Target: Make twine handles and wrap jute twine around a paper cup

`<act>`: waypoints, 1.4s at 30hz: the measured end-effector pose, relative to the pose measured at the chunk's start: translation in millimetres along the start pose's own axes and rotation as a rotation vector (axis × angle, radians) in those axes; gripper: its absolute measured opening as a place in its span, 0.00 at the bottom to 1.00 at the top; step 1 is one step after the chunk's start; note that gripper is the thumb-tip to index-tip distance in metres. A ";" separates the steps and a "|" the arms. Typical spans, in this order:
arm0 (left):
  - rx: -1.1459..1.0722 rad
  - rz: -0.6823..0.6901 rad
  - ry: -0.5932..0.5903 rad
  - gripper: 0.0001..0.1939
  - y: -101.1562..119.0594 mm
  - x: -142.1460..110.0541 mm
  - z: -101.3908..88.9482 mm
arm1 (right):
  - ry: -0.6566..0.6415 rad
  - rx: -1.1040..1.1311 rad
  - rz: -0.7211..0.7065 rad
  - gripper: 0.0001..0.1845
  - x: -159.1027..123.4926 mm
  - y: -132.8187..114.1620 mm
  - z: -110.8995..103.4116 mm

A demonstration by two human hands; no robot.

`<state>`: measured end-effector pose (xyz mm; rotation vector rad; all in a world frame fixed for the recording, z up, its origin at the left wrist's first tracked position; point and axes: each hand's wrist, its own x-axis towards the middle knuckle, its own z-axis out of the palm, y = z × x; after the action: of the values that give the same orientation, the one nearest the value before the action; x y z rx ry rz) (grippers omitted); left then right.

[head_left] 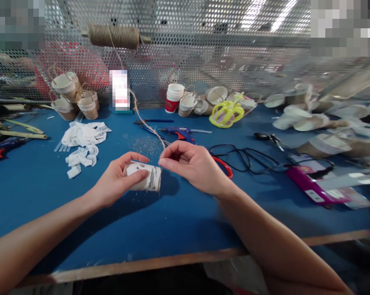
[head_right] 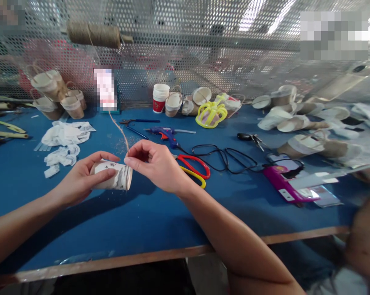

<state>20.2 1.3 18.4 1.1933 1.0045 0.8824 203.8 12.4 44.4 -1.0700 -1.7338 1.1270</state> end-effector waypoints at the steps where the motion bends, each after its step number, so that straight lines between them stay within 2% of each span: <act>1: 0.006 0.003 -0.003 0.14 -0.6 0.0 -0.3 | 0.007 -0.007 -0.005 0.09 0.7 1.0 -0.1; 11: 0.055 0.042 -0.036 0.13 -3.9 -0.4 -3.9 | 0.021 -0.022 0.000 0.08 4.4 7.9 -0.3; 42: 0.125 0.126 -0.028 0.10 -0.7 -3.2 -3.7 | 0.006 -0.064 0.052 0.05 5.7 12.6 2.5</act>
<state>15.7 -0.6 17.9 1.3828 0.9816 0.9098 202.5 20.2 32.7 -1.1625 -1.7559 1.1057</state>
